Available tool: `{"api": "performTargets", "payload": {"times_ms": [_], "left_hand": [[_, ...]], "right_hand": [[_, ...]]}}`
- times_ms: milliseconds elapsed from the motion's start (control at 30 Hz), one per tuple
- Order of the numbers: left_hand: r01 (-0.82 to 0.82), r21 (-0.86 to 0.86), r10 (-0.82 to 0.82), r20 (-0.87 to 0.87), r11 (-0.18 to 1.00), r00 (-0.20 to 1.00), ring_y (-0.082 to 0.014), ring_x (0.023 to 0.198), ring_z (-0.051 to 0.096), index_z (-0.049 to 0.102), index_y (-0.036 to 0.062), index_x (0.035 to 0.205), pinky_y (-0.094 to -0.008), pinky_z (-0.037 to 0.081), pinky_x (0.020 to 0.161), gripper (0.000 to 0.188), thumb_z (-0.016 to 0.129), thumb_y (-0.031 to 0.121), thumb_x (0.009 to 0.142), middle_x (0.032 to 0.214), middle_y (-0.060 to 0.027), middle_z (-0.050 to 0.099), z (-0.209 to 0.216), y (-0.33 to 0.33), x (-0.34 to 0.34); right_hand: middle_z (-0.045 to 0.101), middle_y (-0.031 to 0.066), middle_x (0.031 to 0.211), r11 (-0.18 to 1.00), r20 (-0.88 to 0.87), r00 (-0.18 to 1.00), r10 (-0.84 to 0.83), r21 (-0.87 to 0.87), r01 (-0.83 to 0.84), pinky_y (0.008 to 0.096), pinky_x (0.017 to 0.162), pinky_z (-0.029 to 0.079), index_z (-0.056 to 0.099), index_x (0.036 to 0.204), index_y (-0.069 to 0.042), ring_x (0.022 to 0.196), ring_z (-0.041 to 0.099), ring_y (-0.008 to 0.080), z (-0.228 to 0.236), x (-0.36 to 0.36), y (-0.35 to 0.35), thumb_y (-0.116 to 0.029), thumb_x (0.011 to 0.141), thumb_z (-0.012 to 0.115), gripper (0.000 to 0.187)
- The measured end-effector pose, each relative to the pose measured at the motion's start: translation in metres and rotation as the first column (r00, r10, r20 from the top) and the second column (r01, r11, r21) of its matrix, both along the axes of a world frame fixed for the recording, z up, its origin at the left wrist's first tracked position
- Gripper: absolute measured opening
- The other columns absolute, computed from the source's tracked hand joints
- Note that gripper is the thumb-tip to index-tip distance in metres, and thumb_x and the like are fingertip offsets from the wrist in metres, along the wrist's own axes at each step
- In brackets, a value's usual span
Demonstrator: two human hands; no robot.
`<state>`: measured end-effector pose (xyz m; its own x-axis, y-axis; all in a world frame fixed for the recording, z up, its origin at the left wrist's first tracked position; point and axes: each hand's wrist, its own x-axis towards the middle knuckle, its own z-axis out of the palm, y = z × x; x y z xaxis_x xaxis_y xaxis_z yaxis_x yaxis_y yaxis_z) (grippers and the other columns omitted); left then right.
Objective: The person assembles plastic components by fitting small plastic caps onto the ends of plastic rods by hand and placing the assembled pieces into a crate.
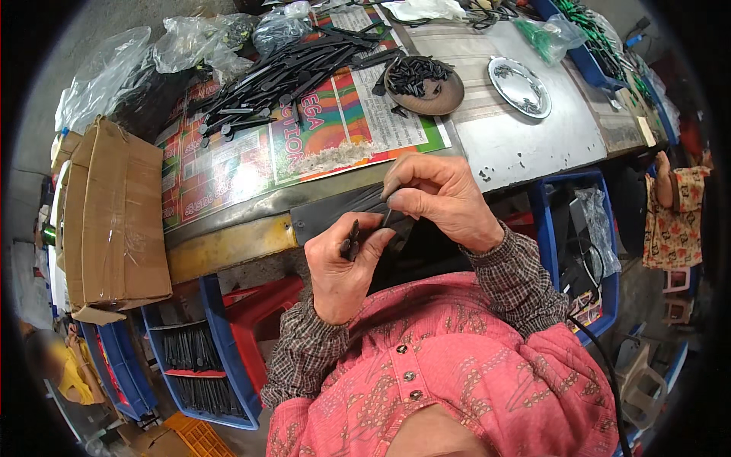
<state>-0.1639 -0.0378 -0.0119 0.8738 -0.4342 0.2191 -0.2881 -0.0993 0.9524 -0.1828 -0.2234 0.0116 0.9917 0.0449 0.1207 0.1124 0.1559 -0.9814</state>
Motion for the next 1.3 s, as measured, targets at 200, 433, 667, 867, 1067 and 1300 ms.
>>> {"api": "performTargets", "payload": {"times_ms": [200, 433, 667, 867, 1067, 1300], "left_hand": [[-0.155, 0.124, 0.127, 0.207, 0.98, 0.97, -0.0129, 0.062, 0.059, 0.065, -0.0011, 0.09, -0.0264, 0.048, 0.06, 0.015, 0.075, 0.004, 0.08, 0.076, -0.0098, 0.066, 0.004, -0.004, -0.006], [-0.024, -0.013, 0.024, 0.013, 1.0, 1.0, -0.005, 0.068, 0.053, 0.064, -0.0023, 0.09, -0.0201, 0.043, 0.06, 0.015, 0.074, 0.007, 0.085, 0.074, 0.0005, 0.062, 0.002, 0.001, 0.0], [-0.077, 0.07, 0.071, 0.09, 0.995, 0.993, -0.01, 0.063, 0.058, 0.065, -0.0014, 0.093, -0.0247, 0.047, 0.06, 0.016, 0.075, 0.005, 0.081, 0.073, -0.0079, 0.064, 0.004, -0.003, -0.006], [-0.05, 0.01, 0.05, 0.02, 0.999, 0.999, -0.0102, 0.062, 0.056, 0.065, -0.002, 0.092, -0.0247, 0.046, 0.059, 0.016, 0.075, 0.004, 0.081, 0.072, -0.0075, 0.063, 0.002, 0.0, -0.001], [-0.016, 0.001, 0.016, 0.021, 1.0, 1.0, -0.009, 0.062, 0.054, 0.065, -0.0018, 0.092, -0.0251, 0.046, 0.058, 0.016, 0.074, 0.005, 0.082, 0.071, -0.0061, 0.063, 0.0, -0.002, -0.003], [-0.048, -0.01, 0.048, -0.024, 0.999, 0.999, -0.0083, 0.062, 0.053, 0.065, -0.0013, 0.091, -0.0249, 0.045, 0.057, 0.015, 0.075, 0.005, 0.082, 0.069, -0.0068, 0.062, -0.001, -0.001, -0.003]], "right_hand": [[0.055, 0.0, 0.086, 0.997, 0.019, 0.998, -0.054, -0.051, 0.055, 0.0186, 0.064, 0.043, 0.058, 0.083, 0.001, 0.078, 0.052, 0.0034, -0.012, 0.004, 0.009, 0.0, 0.084, 0.069, 0.011], [0.058, 0.0001, 0.089, 0.996, -0.083, 0.997, 0.007, 0.086, 0.0, 0.0189, 0.062, 0.045, 0.063, 0.101, 0.003, 0.073, 0.052, 0.0036, 0.003, 0.0, 0.007, -0.002, 0.087, 0.067, 0.015], [0.056, -0.0037, 0.076, 0.997, 0.059, 0.996, -0.064, -0.037, 0.067, 0.019, 0.057, 0.041, 0.06, 0.084, 0.0, 0.068, 0.05, 0.0014, -0.015, 0.003, 0.008, -0.006, 0.086, 0.071, 0.012], [0.056, -0.0021, 0.084, 0.992, -0.13, 0.991, -0.005, 0.127, 0.022, 0.0183, 0.059, 0.039, 0.06, 0.086, 0.0, 0.07, 0.049, 0.0031, 0.007, 0.0, 0.013, -0.005, 0.087, 0.07, 0.011], [0.059, -0.0028, 0.079, 0.999, 0.084, 0.996, -0.043, -0.001, 0.043, 0.019, 0.056, 0.042, 0.062, 0.087, 0.001, 0.068, 0.05, 0.0011, -0.019, 0.004, 0.005, -0.007, 0.087, 0.071, 0.012], [0.058, 0.0009, 0.088, 0.995, 0.013, 0.997, -0.077, -0.064, 0.078, 0.0186, 0.062, 0.044, 0.061, 0.089, 0.001, 0.07, 0.052, 0.0048, -0.01, 0.004, 0.011, -0.002, 0.088, 0.067, 0.008]]}}
